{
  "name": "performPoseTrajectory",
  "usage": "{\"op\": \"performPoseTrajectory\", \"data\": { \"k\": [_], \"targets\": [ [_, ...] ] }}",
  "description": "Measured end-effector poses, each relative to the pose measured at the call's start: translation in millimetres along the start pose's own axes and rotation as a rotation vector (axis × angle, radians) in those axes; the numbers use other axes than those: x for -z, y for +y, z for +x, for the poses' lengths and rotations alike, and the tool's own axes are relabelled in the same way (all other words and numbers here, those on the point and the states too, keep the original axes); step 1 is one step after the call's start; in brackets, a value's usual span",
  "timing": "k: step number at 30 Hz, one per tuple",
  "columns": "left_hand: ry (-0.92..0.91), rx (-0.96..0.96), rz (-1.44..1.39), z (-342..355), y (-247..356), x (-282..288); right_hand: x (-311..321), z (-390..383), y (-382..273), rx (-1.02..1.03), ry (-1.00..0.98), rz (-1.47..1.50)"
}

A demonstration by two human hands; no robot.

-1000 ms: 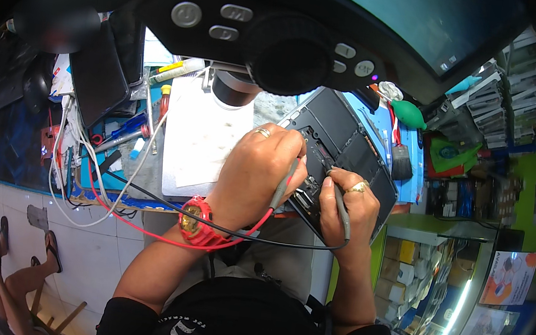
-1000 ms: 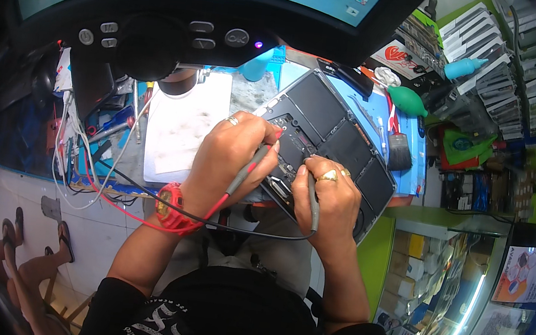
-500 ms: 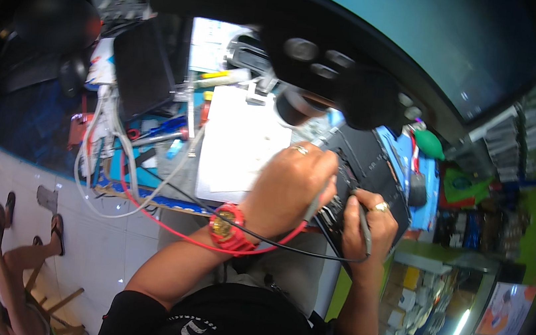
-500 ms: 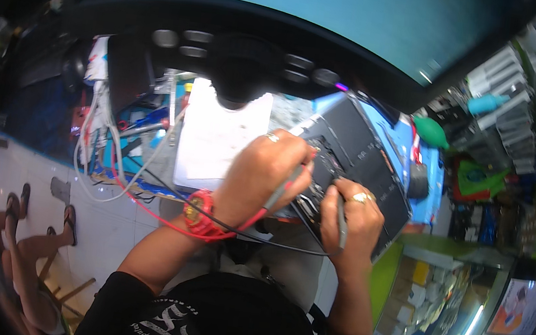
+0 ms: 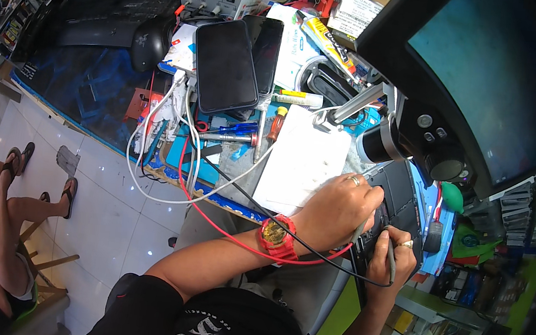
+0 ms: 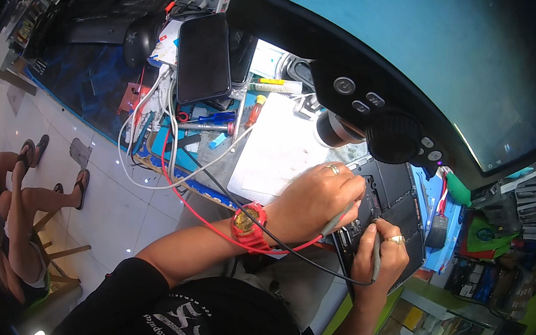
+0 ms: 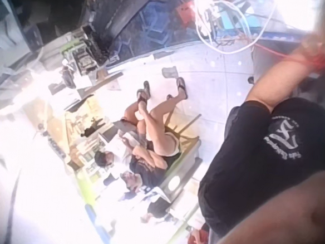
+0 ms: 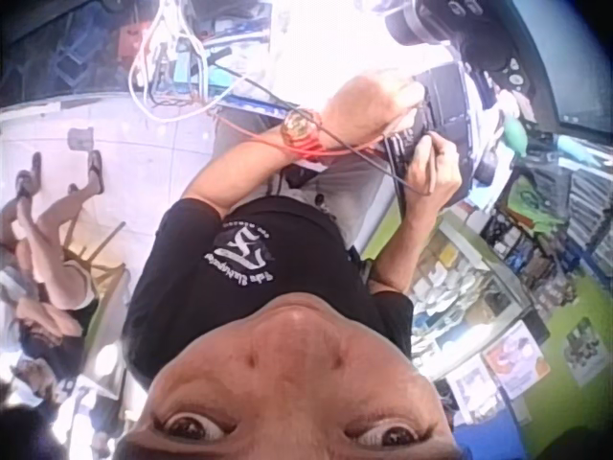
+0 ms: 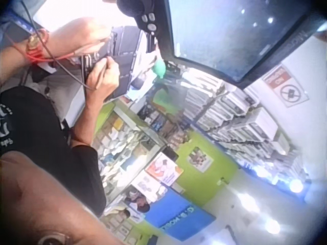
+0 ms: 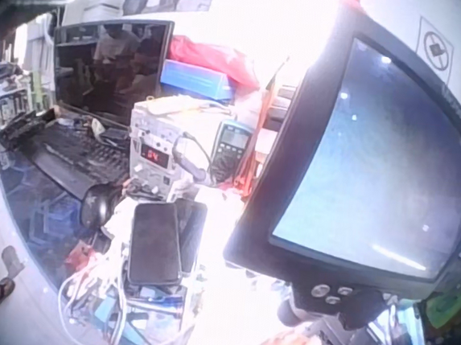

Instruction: The person uses testing probes and a screwdriver to work on the internal components of an open laptop on a repair bench.

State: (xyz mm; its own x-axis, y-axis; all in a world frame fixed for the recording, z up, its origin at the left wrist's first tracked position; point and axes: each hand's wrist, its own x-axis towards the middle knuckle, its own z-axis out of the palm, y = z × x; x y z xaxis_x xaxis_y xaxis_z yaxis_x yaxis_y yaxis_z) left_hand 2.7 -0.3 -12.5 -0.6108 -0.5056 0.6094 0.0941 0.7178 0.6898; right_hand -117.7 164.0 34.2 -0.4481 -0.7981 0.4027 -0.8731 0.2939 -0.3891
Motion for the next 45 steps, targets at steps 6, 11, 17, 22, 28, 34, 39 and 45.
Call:
{"op": "performPoseTrajectory", "data": {
  "k": [6,11,17,22,28,34,39,45],
  "targets": [
    [0.011,-0.006,-0.001,1.0,1.1,1.0,0.9,0.0,-2.0,0.006,0.009,0.003],
    [-0.007,-0.005,0.026,1.6,-0.9,0.4,0.8,2.1,-5.5,0.02,0.017,-0.021],
    [-0.046,0.014,-0.015,3.2,-1.2,2.3,-2.4,6.5,-3.4,0.108,0.052,0.0],
    [-0.043,0.007,-0.028,5.8,1.5,-1.3,-0.4,5.9,-0.1,0.106,0.06,0.007],
    [-0.051,0.014,-0.032,5.1,1.2,-1.0,1.4,5.5,-3.9,0.061,0.041,-0.01],
    [-0.02,0.01,-0.006,4.9,1.1,1.9,2.6,5.5,-8.7,0.016,0.005,-0.025],
    [0.015,-0.017,-0.009,1.1,-0.1,-0.4,0.4,-0.4,-4.9,-0.049,0.012,0.006],
    [0.024,-0.01,-0.011,-1.1,-0.6,-3.2,0.1,0.4,-4.1,-0.032,0.009,0.015]
  ]
}}
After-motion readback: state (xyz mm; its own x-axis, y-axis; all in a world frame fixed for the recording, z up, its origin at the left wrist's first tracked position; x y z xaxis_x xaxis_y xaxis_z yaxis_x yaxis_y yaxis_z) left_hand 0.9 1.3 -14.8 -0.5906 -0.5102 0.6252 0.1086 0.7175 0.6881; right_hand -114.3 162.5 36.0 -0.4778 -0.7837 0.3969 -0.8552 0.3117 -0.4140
